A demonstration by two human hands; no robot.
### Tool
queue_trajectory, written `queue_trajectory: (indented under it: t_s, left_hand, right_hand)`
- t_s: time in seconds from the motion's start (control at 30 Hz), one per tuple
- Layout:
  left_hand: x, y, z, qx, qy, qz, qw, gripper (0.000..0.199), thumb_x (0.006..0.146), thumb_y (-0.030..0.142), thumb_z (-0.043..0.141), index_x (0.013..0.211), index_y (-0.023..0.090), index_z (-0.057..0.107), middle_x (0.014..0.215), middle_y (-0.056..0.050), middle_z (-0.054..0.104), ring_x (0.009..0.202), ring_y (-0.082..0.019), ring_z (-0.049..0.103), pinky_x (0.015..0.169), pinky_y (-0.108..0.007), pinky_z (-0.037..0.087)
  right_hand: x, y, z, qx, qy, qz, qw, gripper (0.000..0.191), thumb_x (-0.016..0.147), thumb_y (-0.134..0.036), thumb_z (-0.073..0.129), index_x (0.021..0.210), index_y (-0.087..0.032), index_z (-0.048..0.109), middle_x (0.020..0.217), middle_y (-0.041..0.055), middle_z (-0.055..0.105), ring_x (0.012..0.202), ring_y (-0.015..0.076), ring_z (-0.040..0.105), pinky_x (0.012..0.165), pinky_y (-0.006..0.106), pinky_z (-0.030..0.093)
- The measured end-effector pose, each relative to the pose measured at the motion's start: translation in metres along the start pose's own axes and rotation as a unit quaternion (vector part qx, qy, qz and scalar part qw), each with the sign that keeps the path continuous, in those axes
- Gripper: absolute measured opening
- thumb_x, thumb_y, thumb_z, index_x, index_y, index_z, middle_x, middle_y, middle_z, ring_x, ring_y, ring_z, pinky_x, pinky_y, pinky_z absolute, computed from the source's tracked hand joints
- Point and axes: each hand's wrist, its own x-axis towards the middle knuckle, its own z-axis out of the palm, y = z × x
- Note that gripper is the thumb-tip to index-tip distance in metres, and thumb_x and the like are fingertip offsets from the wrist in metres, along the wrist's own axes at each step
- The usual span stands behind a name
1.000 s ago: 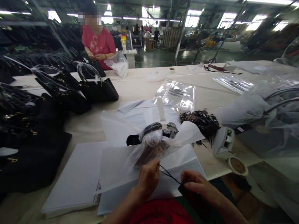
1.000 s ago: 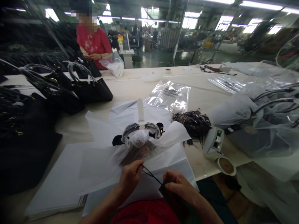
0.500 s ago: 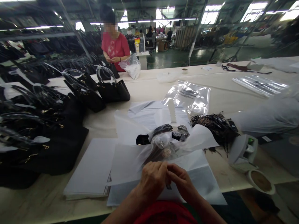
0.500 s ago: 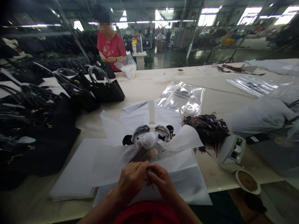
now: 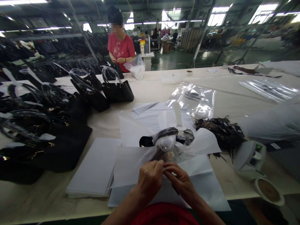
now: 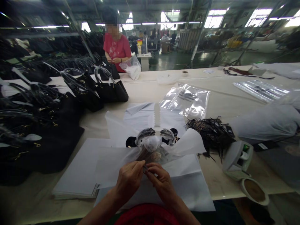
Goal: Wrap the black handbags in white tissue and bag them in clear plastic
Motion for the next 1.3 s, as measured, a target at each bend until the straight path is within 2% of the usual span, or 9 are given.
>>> queue_trajectory:
  t_s: [0.13,0.27,0.4,0.53,0.6,0.7,0.83,1.07,1.3]
  left_hand:
    - [0.009,-0.005,-0.014,-0.036,-0.017,0.01,0.999,0.016,0.09,0.018,0.042,0.097,0.015,0.056,0.077,-0.005,0.065,0.068,-0.017,0.062,0.061,-0.029,0.05]
    - [0.023,-0.021,-0.027,0.003,0.015,0.017,1.0,0.031,0.087,0.028,0.054,0.113,0.013,0.049,0.118,-0.015,0.057,0.116,-0.028,0.049,0.099,-0.047,0.039]
    - [0.013,-0.034,-0.008,0.107,0.029,-0.035,0.993,0.022,0.09,0.019,0.045,0.11,0.013,0.05,0.094,-0.011,0.062,0.086,-0.022,0.058,0.075,-0.035,0.049]
    - [-0.014,-0.029,0.021,0.175,-0.058,0.042,0.982,0.026,0.085,0.003,0.037,0.1,0.012,0.056,0.082,-0.008,0.061,0.066,-0.018,0.055,0.06,-0.03,0.047]
    - [-0.021,-0.025,0.027,0.169,-0.086,0.036,0.981,0.028,0.084,0.003,0.037,0.104,0.01,0.055,0.083,-0.008,0.061,0.065,-0.019,0.055,0.058,-0.031,0.048]
    - [-0.016,-0.026,0.022,0.058,-0.078,-0.022,0.995,0.019,0.088,0.013,0.042,0.102,0.012,0.055,0.085,-0.008,0.061,0.075,-0.021,0.058,0.066,-0.033,0.052]
    - [0.011,-0.04,0.008,-0.077,0.027,-0.149,0.986,0.023,0.089,0.01,0.038,0.106,0.013,0.053,0.098,-0.009,0.06,0.093,-0.018,0.058,0.082,-0.03,0.05]
    - [0.048,-0.061,0.0,-0.154,-0.118,-0.296,0.935,0.03,0.077,0.003,0.053,0.099,0.02,0.064,0.091,-0.003,0.054,0.086,-0.017,0.057,0.083,-0.031,0.048]
    - [0.05,-0.064,0.004,-0.213,-0.107,-0.322,0.916,0.018,0.072,0.004,0.055,0.073,0.019,0.065,0.085,-0.002,0.052,0.081,-0.016,0.054,0.08,-0.03,0.045]
  right_hand:
    - [-0.003,-0.002,-0.001,0.052,-0.042,0.061,0.996,0.038,0.073,-0.055,0.063,0.075,-0.017,0.064,0.046,-0.0057,0.042,0.044,0.0073,0.036,0.042,0.02,0.03]
    - [0.0,-0.005,-0.004,0.09,0.048,0.052,0.993,0.038,0.072,-0.054,0.064,0.073,-0.016,0.061,0.048,-0.0078,0.034,0.043,0.005,0.027,0.04,0.019,0.023]
    - [0.015,-0.013,-0.002,0.087,0.119,0.015,0.989,0.037,0.072,-0.051,0.066,0.076,-0.015,0.062,0.049,-0.0074,0.034,0.045,0.0055,0.027,0.041,0.02,0.023]
    - [0.037,-0.019,0.007,0.079,0.133,-0.02,0.988,0.036,0.072,-0.052,0.065,0.077,-0.016,0.063,0.05,-0.0059,0.038,0.046,0.0069,0.03,0.041,0.021,0.024]
    - [0.049,-0.02,0.013,0.064,0.13,-0.043,0.988,0.037,0.072,-0.052,0.065,0.079,-0.016,0.064,0.052,-0.0043,0.042,0.048,0.0083,0.034,0.043,0.022,0.028]
    - [0.063,-0.02,0.02,0.037,0.112,-0.06,0.991,0.035,0.073,-0.05,0.063,0.08,-0.016,0.066,0.054,-0.0029,0.046,0.051,0.0096,0.037,0.045,0.022,0.031]
    - [0.075,-0.018,0.026,0.008,0.084,-0.056,0.995,0.027,0.073,-0.043,0.061,0.078,-0.017,0.067,0.058,-0.0029,0.05,0.053,0.01,0.039,0.048,0.022,0.032]
    - [0.083,-0.026,0.025,-0.018,0.033,-0.054,0.998,0.024,0.072,-0.039,0.058,0.063,-0.018,0.059,0.055,-0.0047,0.044,0.054,0.0094,0.037,0.051,0.023,0.03]
    - [0.082,-0.034,0.026,-0.008,0.017,-0.043,0.999,0.024,0.069,-0.037,0.058,0.056,-0.019,0.05,0.053,-0.0058,0.041,0.053,0.0086,0.036,0.05,0.022,0.029]
